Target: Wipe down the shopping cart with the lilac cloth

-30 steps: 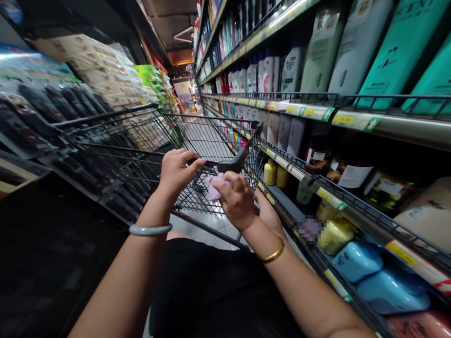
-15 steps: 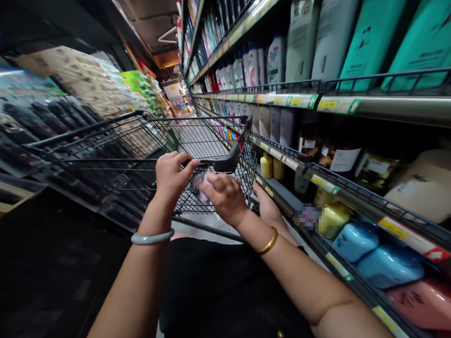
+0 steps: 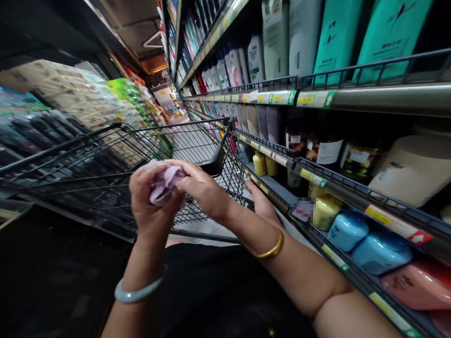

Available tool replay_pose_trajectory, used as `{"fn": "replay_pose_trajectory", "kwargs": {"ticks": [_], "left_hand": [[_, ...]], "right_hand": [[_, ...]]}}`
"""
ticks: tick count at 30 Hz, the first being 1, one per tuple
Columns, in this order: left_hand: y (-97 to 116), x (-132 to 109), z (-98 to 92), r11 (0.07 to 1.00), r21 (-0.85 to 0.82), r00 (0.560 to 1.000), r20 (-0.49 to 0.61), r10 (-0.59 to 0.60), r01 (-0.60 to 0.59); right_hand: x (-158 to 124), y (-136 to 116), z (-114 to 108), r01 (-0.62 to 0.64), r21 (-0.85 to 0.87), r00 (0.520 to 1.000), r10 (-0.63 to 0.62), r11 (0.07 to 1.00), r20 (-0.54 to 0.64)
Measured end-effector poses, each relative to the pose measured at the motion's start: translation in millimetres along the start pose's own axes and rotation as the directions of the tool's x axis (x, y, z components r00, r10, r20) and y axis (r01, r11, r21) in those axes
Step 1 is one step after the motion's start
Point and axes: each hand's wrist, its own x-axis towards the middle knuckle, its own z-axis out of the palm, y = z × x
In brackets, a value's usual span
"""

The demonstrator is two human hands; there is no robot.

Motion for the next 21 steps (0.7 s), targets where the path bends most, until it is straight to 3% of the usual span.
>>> {"fn": "replay_pose_trajectory", "kwargs": {"ticks": [3,5,7,9,12,16,18,21], "left_hand": [[-8.8,16.9,2.4,0.991,0.131,1.000,-0.019,-0.024,0.026],[-8.7,25.5,12.9,0.977,0.212,0.999,0.045,-0.015,0.005],[-5.0,31.0,24.2,0.961,0.276,0.994,0.107,-0.038,0.007],[-3.3,33.5,28.8,0.953,0.301,0.984,0.151,-0.096,0.047],[-14.8,32.1,16.8,0.938,0.321,0.971,0.147,-0.187,0.132],[-41.0,24.7,-3.7,0.843,0.456,0.958,-0.132,-0.255,0.287],[-41.5,21.3,1.0,0.844,0.449,0.955,-0.176,-0.239,0.294],[-25.2,17.1,22.8,0.918,0.345,0.981,-0.069,-0.181,0.194]], "right_hand": [[9.6,2.5,-13.6,0.158,-0.434,0.981,-0.191,0.887,-0.033],[20.0,10.0,-17.8,0.100,-0.657,0.976,-0.201,0.747,-0.080],[28.9,20.6,-18.1,0.012,-0.765,0.988,-0.128,0.644,-0.092],[33.8,30.8,-17.3,-0.024,-0.814,0.995,-0.062,0.580,-0.074],[34.7,40.2,-18.5,0.016,-0.831,0.996,-0.081,0.556,-0.035],[33.4,43.6,-19.7,0.057,-0.837,0.988,-0.149,0.544,-0.029],[33.5,45.1,-17.7,0.060,-0.860,0.987,-0.157,0.506,-0.024],[33.2,48.3,-14.7,0.076,-0.885,0.978,-0.206,0.460,-0.023]]}}
